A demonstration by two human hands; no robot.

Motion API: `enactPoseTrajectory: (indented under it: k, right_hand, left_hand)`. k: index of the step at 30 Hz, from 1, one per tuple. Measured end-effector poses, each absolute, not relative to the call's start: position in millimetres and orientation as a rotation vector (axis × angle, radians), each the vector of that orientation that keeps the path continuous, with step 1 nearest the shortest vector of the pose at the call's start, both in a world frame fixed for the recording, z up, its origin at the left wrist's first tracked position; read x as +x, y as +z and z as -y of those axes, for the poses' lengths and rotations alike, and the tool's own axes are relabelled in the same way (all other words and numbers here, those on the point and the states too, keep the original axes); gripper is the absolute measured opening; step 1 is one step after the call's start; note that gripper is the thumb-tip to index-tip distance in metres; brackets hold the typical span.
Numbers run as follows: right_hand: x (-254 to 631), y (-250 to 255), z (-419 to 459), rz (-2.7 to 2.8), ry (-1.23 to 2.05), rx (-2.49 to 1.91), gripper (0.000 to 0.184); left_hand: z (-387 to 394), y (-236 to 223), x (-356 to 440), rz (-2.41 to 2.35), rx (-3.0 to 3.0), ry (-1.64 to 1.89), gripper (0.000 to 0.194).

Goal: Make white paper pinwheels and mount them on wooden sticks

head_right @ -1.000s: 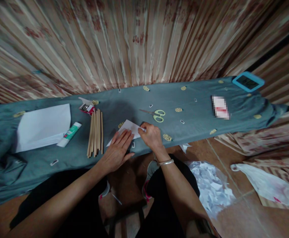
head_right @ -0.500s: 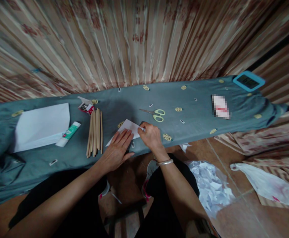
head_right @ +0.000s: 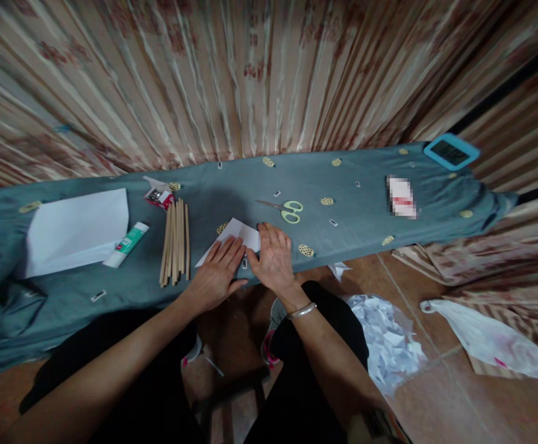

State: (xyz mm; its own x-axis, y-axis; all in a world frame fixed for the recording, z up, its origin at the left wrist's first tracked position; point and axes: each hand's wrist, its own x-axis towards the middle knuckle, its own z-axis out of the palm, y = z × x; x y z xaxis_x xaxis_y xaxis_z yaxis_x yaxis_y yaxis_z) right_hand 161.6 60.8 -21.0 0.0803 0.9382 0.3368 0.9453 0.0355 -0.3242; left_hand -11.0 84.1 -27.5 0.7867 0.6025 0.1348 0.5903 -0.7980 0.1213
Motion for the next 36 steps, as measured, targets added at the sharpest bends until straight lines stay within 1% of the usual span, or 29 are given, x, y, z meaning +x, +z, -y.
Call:
enactPoseTrajectory:
  k: [4,10,15,21,26,32,34,36]
  right_hand:
    - [164.5,-30.0,-55.8,1.803,-0.018,-1.904,0.056]
    - [200.2,-42.0,-49.5,1.646,0.021,-1.953,0.051]
    - [212.9,-47.5,-48.8,1.566,0.056,-1.964,0.047]
    - [209.9,-44.1,-48.7,1.553,0.101,-1.965,0.047]
    - [211.9,-38.5,-50.5,1.534,0.134,-1.988,0.045]
    - [202.5,-29.9,-59.1,1.671,0.248,-1.871,0.043]
    - [197.3,-28.2,-63.2,1.69,0.298,-1.871,0.039]
    - [193.5,-27.1,-67.5,1.664,0.346,-1.866,0.032]
  left_hand:
    - [-85.3,-29.9,-11.7,-0.962,2.92,0.278,0.072]
    - [-81.6,-28.0,-34.5,-0.968,2.915,0.26,0.073]
    - [-69.5,-22.3,-66.3,-1.05,2.967,0.246,0.066]
    - [-62.6,-18.0,-85.9,-1.103,2.947,0.295,0.061]
    - [-59.6,-21.5,-88.0,-1.134,2.894,0.336,0.06]
    - [-56.7,-26.2,-85.5,-1.197,2.868,0.442,0.065]
    - [-57.9,-24.8,-86.8,-1.205,2.87,0.486,0.064]
    - [-60.7,-22.4,-88.5,-1.215,2.854,0.542,0.064]
